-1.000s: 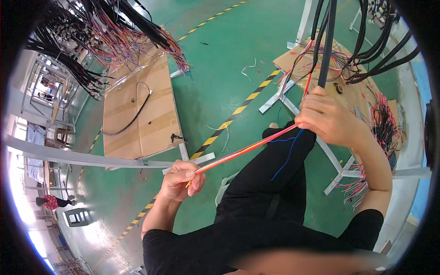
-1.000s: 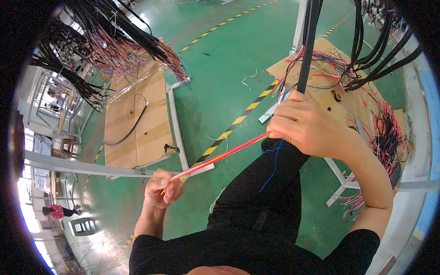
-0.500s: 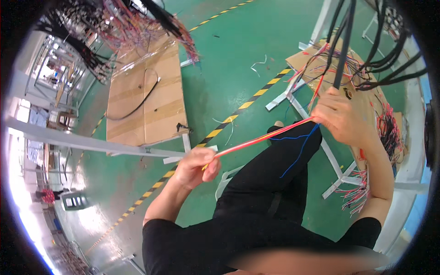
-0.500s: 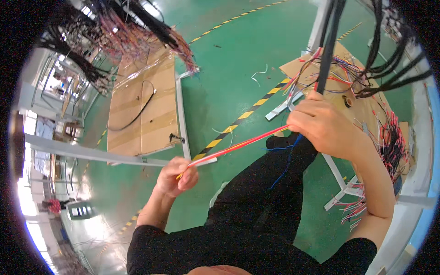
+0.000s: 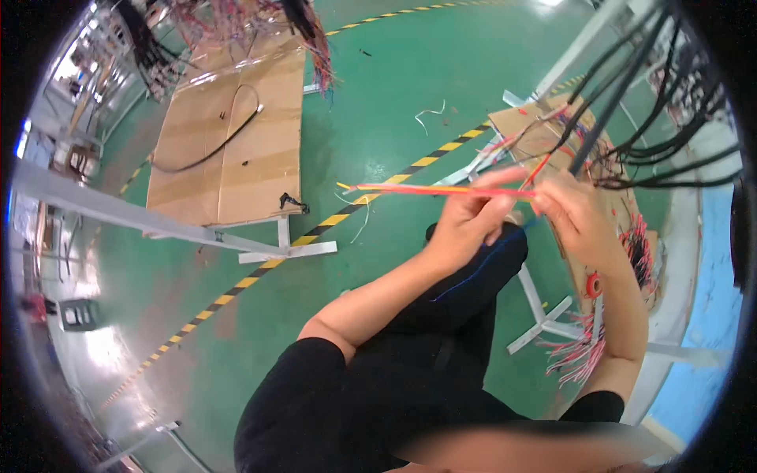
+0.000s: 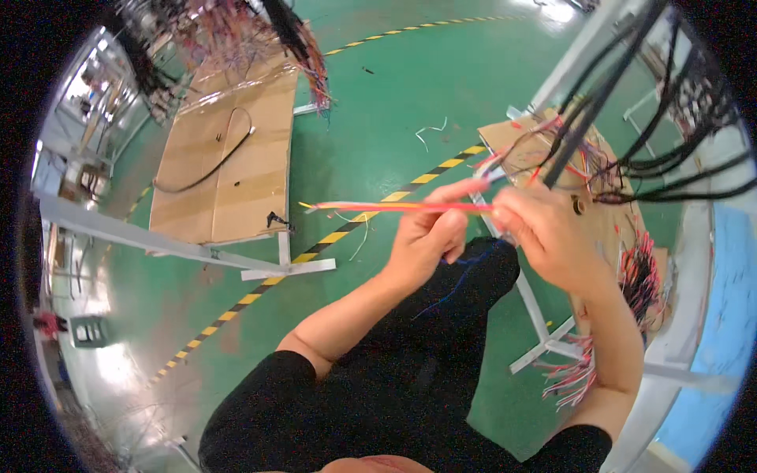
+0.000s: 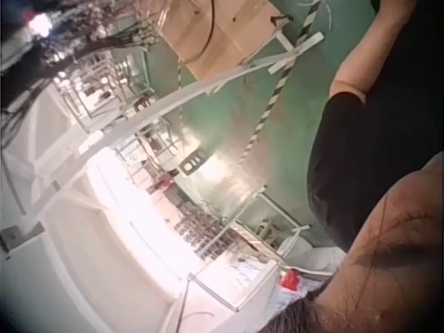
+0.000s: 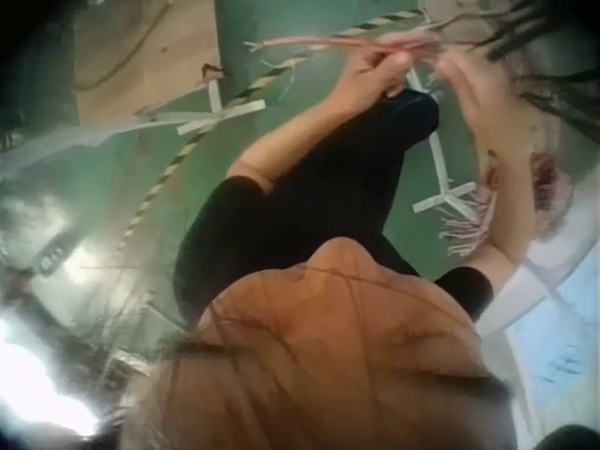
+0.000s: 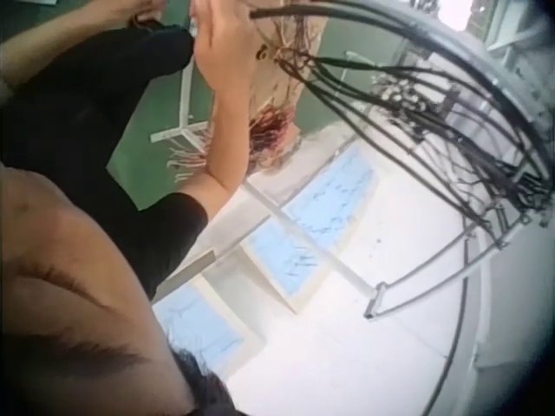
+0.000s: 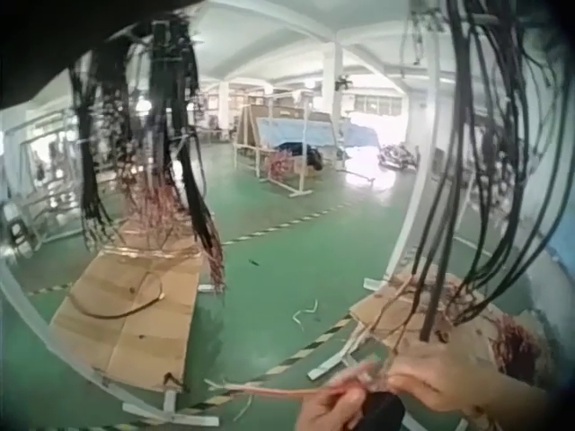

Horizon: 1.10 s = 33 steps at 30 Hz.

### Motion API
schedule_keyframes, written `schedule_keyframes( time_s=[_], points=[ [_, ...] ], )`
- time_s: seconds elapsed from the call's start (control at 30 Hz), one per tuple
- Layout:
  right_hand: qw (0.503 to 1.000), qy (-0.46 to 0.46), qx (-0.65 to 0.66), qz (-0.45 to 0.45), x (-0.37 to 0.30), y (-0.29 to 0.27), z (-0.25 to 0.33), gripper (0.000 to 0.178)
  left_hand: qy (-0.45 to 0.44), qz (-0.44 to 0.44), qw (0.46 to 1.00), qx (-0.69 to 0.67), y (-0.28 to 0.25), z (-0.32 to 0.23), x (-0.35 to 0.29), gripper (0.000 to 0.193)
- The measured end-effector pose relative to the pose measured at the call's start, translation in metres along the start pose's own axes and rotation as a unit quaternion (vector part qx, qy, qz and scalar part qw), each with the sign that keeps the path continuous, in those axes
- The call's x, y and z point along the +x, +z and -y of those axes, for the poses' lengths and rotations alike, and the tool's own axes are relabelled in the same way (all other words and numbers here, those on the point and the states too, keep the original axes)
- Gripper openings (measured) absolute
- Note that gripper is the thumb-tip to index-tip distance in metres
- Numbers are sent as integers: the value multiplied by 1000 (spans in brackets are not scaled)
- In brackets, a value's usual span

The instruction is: The person assembles a wiring harness by bundling electrical wires, measuring them with a ruler, and taping them together with a tape dispenser.

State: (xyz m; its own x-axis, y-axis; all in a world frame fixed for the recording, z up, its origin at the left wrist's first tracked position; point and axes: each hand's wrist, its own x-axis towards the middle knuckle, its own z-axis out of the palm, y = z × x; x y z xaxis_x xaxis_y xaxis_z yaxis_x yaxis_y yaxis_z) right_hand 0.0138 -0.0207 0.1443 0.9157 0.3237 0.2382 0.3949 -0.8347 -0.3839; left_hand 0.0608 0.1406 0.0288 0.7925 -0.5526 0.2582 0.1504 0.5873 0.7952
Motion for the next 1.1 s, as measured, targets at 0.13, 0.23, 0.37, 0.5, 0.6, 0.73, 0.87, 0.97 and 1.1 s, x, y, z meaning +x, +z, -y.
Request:
schedule_keyframes(
  time_s=[0.13,0.23,0.37,0.5,0.6,0.73,0.87,0.97,1.1],
  points=[
    [999,13,30,18,-13,-5,-6,16,38,-63,993,-93,-8,-21,5,32],
    [998,52,17,24,-23,-13,-16,18,71,-113,989,-68,-28,-34,-4,38],
    [997,74,-9,21,-31,-16,-22,21,93,-131,986,-50,-32,-43,-10,40],
    [998,67,-4,7,-30,-11,-19,22,90,-143,985,-40,-33,-45,-16,41],
    [998,55,-13,30,-30,-13,-15,22,84,-138,986,-28,-36,-48,-20,41],
    [997,72,-9,15,-36,-15,-11,20,54,-129,989,-51,-34,-49,-18,40],
    [996,75,-35,31,-36,-17,-15,19,5,-189,978,-84,-56,-47,-8,32],
    [997,61,-28,35,-28,-13,-28,17,193,-367,895,165,-69,-47,6,36],
    [995,45,-47,71,-22,-15,-37,13,275,-64,784,553,-27,-64,13,44]
  ],
)
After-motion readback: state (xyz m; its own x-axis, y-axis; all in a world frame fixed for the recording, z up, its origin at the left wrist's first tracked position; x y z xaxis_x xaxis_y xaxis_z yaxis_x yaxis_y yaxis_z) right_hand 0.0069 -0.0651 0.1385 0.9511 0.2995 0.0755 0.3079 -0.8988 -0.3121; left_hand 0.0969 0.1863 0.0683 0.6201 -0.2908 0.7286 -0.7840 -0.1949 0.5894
